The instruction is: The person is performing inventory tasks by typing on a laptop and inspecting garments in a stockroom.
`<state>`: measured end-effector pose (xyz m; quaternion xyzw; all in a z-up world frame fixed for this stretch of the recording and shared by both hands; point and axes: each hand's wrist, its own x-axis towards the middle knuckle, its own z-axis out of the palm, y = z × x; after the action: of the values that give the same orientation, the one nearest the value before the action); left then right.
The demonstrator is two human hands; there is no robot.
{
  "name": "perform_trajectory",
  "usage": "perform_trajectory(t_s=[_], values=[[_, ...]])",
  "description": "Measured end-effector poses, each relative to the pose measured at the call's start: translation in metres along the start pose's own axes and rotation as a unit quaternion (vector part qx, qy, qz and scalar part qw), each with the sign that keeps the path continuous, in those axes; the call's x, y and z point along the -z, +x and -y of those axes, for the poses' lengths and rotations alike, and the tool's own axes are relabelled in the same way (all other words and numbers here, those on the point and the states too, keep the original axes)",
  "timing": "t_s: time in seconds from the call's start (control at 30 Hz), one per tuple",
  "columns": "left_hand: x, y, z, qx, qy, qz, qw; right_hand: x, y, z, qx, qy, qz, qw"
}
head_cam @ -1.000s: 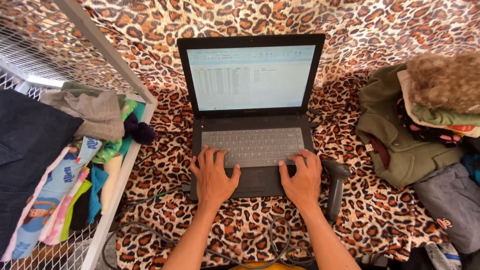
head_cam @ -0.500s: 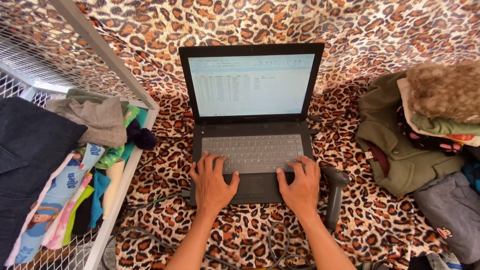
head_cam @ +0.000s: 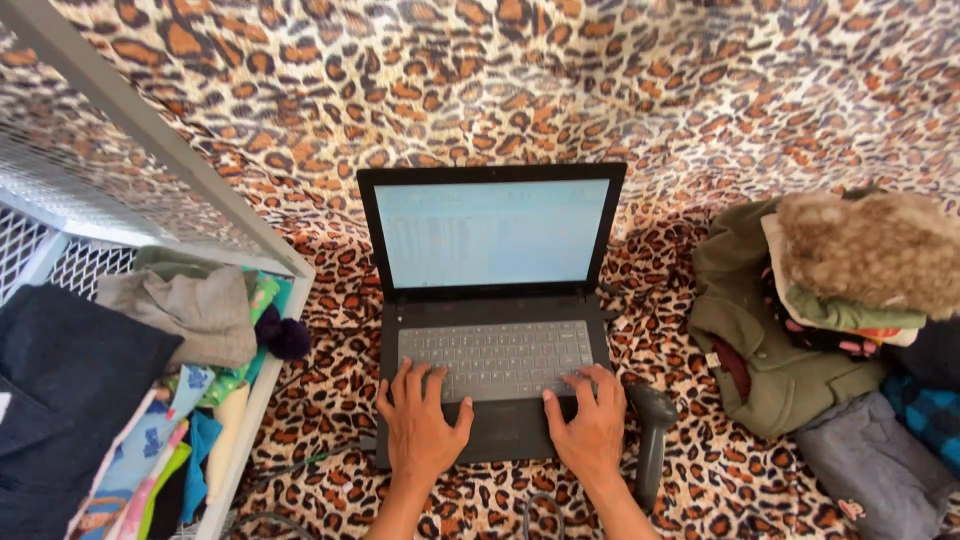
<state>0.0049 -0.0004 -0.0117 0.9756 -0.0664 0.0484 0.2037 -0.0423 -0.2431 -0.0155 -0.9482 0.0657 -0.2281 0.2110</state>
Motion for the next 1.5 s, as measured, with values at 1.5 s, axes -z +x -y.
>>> perform_trajectory(t_s=[1.5], values=[[0.007,0.006,-0.004,0.059,0.047,0.148,0.986,-0.017,-0.005,-0.016,-0.137,-0.045,0.112,0.983]])
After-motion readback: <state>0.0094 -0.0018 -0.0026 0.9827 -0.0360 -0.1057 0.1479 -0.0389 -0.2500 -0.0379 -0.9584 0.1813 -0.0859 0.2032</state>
